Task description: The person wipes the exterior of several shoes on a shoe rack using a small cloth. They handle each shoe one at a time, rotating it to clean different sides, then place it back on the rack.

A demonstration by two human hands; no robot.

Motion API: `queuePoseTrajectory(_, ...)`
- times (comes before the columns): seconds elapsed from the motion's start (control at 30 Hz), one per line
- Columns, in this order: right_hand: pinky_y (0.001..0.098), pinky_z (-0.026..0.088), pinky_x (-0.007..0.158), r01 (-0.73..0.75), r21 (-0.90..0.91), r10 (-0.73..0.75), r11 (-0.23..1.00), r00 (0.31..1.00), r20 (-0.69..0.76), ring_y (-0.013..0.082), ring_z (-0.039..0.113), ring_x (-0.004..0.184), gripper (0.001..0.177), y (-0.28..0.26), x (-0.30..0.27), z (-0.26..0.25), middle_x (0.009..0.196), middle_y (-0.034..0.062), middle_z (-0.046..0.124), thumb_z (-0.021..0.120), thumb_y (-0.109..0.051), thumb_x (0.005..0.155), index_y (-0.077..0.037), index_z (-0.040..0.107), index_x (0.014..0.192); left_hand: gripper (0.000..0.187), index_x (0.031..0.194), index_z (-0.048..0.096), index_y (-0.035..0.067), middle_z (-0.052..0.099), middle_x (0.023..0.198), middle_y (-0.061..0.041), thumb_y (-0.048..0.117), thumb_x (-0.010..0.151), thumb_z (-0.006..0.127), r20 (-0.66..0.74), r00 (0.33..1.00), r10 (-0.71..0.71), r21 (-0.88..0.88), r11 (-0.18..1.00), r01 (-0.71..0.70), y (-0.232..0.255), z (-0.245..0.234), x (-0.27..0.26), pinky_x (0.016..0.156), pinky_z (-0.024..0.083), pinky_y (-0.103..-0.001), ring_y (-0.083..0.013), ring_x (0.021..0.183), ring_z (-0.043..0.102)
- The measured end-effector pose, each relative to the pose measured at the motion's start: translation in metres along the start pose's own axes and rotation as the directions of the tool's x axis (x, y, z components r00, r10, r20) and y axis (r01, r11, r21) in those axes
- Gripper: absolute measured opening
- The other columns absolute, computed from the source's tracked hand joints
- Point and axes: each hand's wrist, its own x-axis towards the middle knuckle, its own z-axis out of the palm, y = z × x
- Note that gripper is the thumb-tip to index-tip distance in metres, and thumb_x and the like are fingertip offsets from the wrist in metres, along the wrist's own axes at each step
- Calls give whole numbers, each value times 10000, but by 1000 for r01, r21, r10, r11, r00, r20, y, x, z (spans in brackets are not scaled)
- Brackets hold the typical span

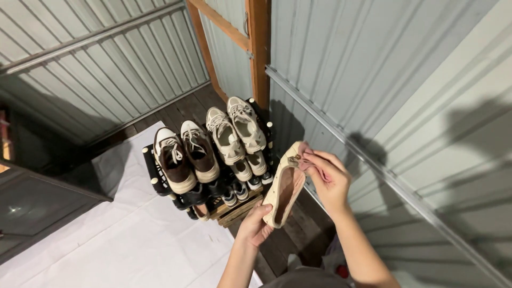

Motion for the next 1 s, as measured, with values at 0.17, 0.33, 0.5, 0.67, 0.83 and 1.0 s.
queuePoseTrajectory(0.17, 240, 469, 531, -290, 215, 305, 932, 951, -40, 150, 619, 738, 248, 77, 7, -8, 967, 125, 685, 688, -46, 938, 32, 704, 1172, 737, 1384, 468, -151, 625, 1182, -355, 80, 768, 800, 97, 993, -61, -123, 990, 73, -15, 22, 16, 599, 649, -373, -386, 864, 732)
queuePoseTrajectory(0.33, 185, 317, 305, -428, 426, 478, 797, 879, -11, 33, 496, 534, 259, 78, 11, -1, 996, 72, 736, 649, -103, 977, 9, 701, 1205, 761, 1466, 382, -147, 543, 1361, -362, 158, 849, 705, 221, 975, 35, -151, 988, -1, -23, 37, 33, 582, 622, -295, -323, 878, 646)
queuePoseTrajectory(0.5, 169, 341, 336, -562, 554, 686, 614, 728, -23, 85, 631, 645, 301, 85, -6, 6, 845, 59, 689, 671, -97, 948, -8, 698, 1234, 580, 1316, 498, -172, 677, 1088, -320, 77, 856, 748, 134, 990, 54, -251, 968, -19, -23, 40, 61, 664, 681, -381, -379, 879, 725)
queuePoseTrajectory(0.67, 204, 410, 278, -561, 307, 566, 769, 820, 82, 115, 632, 572, 235, 71, -21, -16, 873, 72, 723, 683, -84, 904, -4, 730, 1121, 484, 1215, 577, -122, 706, 922, -255, 126, 850, 774, 0, 995, 96, -116, 989, -96, -12, 48, 80, 502, 635, -275, -271, 648, 721)
queuePoseTrajectory(0.83, 303, 668, 820, -337, 440, 294, 832, 941, 165, 250, 742, 1035, 204, 48, -7, -35, 1154, 182, 707, 631, -9, 949, 69, 707, 1122, 249, 1042, 735, 0, 773, 971, -105, 147, 856, 811, 68, 926, 372, 336, 865, -372, 13, 105, 74, 687, 596, -293, -172, 794, 710)
queuePoseTrajectory(1.0, 351, 592, 943, 298, -65, -273, 952, 927, 258, 233, 733, 987, 213, 28, 25, -41, 1150, 119, 746, 739, -50, 899, -42, 768, 1110, 580, 1206, 723, -17, 735, 823, -3, 249, 714, 878, 39, 824, 565, 782, 496, -377, 17, 146, 54, 503, 492, -168, -49, 602, 588)
